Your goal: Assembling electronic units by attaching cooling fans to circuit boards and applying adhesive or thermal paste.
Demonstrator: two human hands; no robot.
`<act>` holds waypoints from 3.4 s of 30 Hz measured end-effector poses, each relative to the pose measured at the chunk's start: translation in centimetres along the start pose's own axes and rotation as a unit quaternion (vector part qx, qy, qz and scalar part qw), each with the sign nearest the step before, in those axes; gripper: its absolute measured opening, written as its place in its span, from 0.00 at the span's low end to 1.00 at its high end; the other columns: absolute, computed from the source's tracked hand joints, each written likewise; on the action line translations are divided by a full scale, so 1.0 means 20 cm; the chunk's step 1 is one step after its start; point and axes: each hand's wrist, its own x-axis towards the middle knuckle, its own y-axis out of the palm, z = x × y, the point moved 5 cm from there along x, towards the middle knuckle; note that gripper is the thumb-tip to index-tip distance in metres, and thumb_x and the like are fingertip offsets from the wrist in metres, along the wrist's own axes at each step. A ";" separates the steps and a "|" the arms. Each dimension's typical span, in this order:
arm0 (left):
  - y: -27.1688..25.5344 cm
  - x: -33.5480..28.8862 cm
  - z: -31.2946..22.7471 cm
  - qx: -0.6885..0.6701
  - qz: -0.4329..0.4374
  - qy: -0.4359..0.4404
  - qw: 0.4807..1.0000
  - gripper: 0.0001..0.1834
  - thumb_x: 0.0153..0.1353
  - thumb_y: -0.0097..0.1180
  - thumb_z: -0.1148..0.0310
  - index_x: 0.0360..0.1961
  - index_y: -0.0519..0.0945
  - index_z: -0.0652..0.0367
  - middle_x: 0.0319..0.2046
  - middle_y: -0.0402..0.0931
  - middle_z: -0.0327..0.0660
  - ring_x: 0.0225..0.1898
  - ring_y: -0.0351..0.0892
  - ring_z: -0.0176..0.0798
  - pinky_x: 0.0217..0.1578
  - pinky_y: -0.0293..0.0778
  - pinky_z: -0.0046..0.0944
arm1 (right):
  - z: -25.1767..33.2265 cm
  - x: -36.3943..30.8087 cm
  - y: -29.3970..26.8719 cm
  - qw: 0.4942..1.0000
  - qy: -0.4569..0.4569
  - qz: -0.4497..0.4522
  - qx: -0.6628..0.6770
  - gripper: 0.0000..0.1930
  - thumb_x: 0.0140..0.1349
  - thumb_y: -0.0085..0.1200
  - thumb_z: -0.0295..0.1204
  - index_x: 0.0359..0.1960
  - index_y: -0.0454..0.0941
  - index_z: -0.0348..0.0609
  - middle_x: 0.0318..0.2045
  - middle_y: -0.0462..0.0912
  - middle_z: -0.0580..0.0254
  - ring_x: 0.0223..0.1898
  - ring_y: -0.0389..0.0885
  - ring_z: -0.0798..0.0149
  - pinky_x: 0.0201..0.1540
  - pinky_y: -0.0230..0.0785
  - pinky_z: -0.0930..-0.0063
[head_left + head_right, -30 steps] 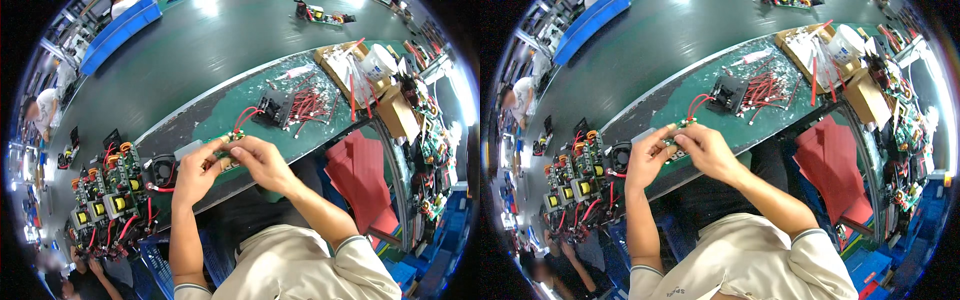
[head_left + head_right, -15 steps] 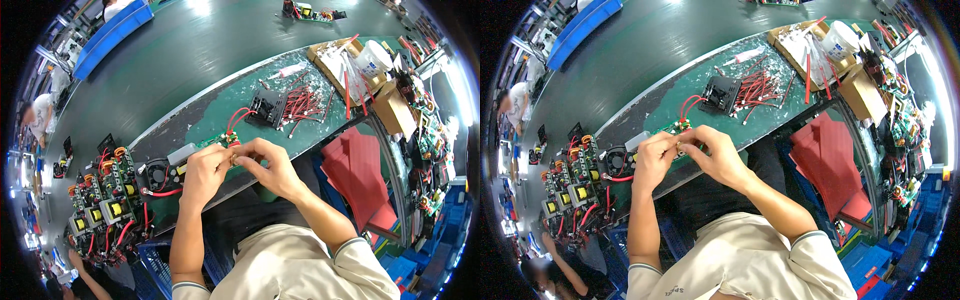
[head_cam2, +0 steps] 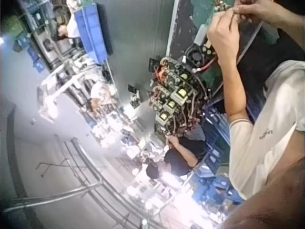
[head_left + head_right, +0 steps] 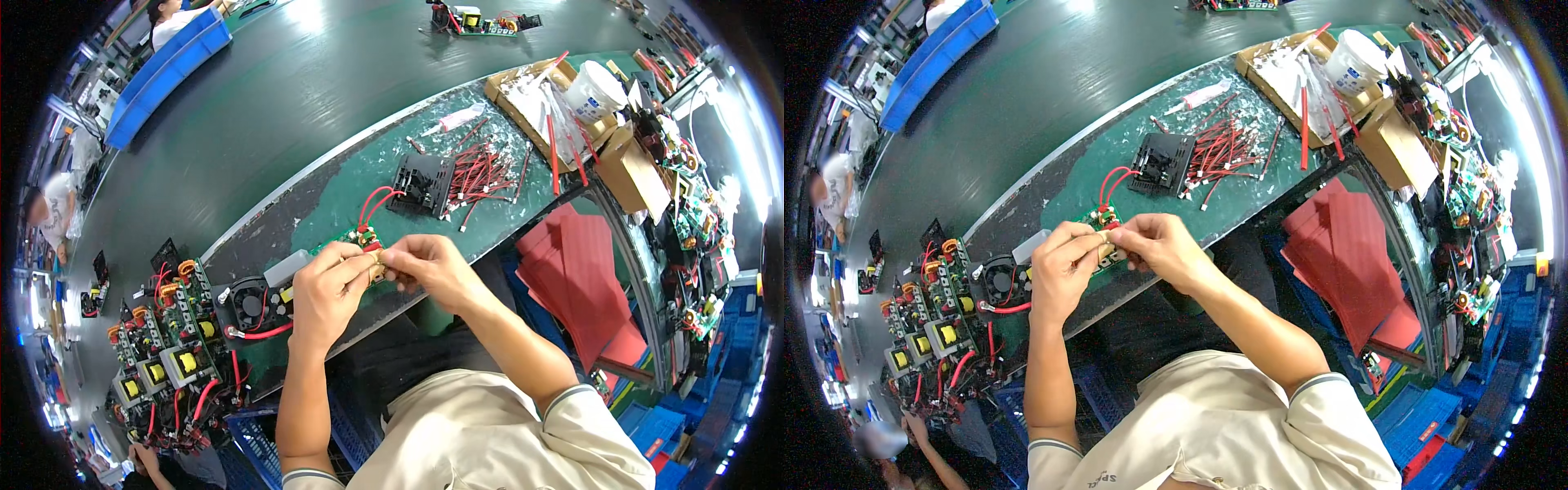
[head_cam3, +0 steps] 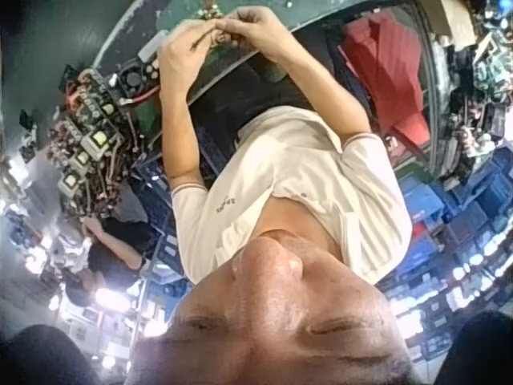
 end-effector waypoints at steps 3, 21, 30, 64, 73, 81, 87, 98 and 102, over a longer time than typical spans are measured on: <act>-0.03 -0.01 0.02 -0.018 -0.026 -0.004 0.999 0.11 0.52 0.62 0.84 0.38 0.84 0.66 0.29 0.78 0.40 0.28 0.79 0.33 0.28 0.72 0.30 | 0.13 -0.08 -0.19 0.909 -0.094 -0.263 -0.310 0.19 0.62 0.61 0.41 0.30 0.81 0.33 0.21 0.80 0.63 0.24 0.75 0.73 0.28 0.67 0.77; 0.10 0.07 0.06 -0.004 -0.013 -0.023 1.000 0.11 0.54 0.61 0.83 0.39 0.85 0.64 0.31 0.79 0.44 0.30 0.81 0.38 0.31 0.74 0.33 | -0.05 0.02 -0.27 0.963 -0.201 -0.179 0.026 0.17 0.54 0.60 0.15 0.43 0.69 0.40 0.37 0.78 0.66 0.35 0.76 0.78 0.40 0.71 0.82; 0.11 0.04 0.07 0.002 -0.056 -0.021 0.998 0.11 0.54 0.60 0.80 0.40 0.86 0.59 0.31 0.78 0.42 0.29 0.81 0.41 0.31 0.75 0.37 | 0.00 0.01 -0.13 0.986 -0.109 -0.102 -0.078 0.14 0.62 0.57 0.21 0.49 0.79 0.35 0.42 0.83 0.68 0.42 0.76 0.78 0.48 0.69 0.80; 0.11 0.02 0.06 0.004 -0.065 -0.035 0.997 0.07 0.53 0.59 0.81 0.35 0.82 0.68 0.30 0.78 0.48 0.28 0.80 0.49 0.30 0.74 0.41 | 0.04 -0.05 0.03 0.895 -0.276 -0.199 -0.287 0.21 0.57 0.52 0.16 0.55 0.74 0.33 0.42 0.82 0.41 0.41 0.84 0.48 0.43 0.76 0.65; 0.05 0.01 0.01 0.017 -0.023 -0.056 0.998 0.11 0.56 0.58 0.81 0.41 0.83 0.69 0.38 0.79 0.47 0.36 0.84 0.44 0.38 0.78 0.37 | 0.10 -0.10 -0.19 0.824 0.038 -0.136 -0.548 0.18 0.62 0.58 0.41 0.30 0.82 0.34 0.24 0.83 0.49 0.25 0.84 0.55 0.30 0.73 0.64; 0.06 0.03 -0.04 0.046 0.019 -0.031 0.998 0.13 0.54 0.57 0.85 0.42 0.83 0.66 0.38 0.78 0.45 0.35 0.83 0.42 0.35 0.78 0.36 | 0.11 -0.06 0.02 0.948 -0.184 -0.084 -0.244 0.09 0.63 0.58 0.30 0.38 0.80 0.35 0.27 0.82 0.62 0.24 0.76 0.73 0.27 0.68 0.77; 0.03 0.00 -0.01 0.020 0.051 -0.009 0.998 0.10 0.54 0.61 0.82 0.39 0.84 0.65 0.31 0.78 0.42 0.31 0.80 0.37 0.31 0.75 0.33 | -0.11 -0.07 -0.02 0.992 0.089 -0.014 0.085 0.13 0.67 0.55 0.37 0.33 0.78 0.37 0.22 0.77 0.68 0.20 0.75 0.75 0.21 0.64 0.83; 0.09 0.09 0.07 0.036 -0.048 -0.078 0.995 0.07 0.54 0.61 0.80 0.35 0.85 0.62 0.29 0.76 0.42 0.27 0.79 0.41 0.29 0.74 0.38 | -0.08 0.07 -0.11 0.965 -0.182 -0.164 0.090 0.12 0.60 0.61 0.23 0.45 0.78 0.35 0.39 0.84 0.65 0.40 0.79 0.75 0.45 0.72 0.79; 0.11 0.09 0.11 0.031 -0.078 -0.059 0.995 0.08 0.54 0.61 0.79 0.35 0.85 0.61 0.28 0.76 0.42 0.26 0.78 0.41 0.29 0.73 0.37 | -0.09 0.11 -0.08 0.978 -0.131 -0.144 -0.075 0.13 0.59 0.59 0.20 0.46 0.77 0.32 0.39 0.85 0.59 0.40 0.81 0.72 0.46 0.74 0.74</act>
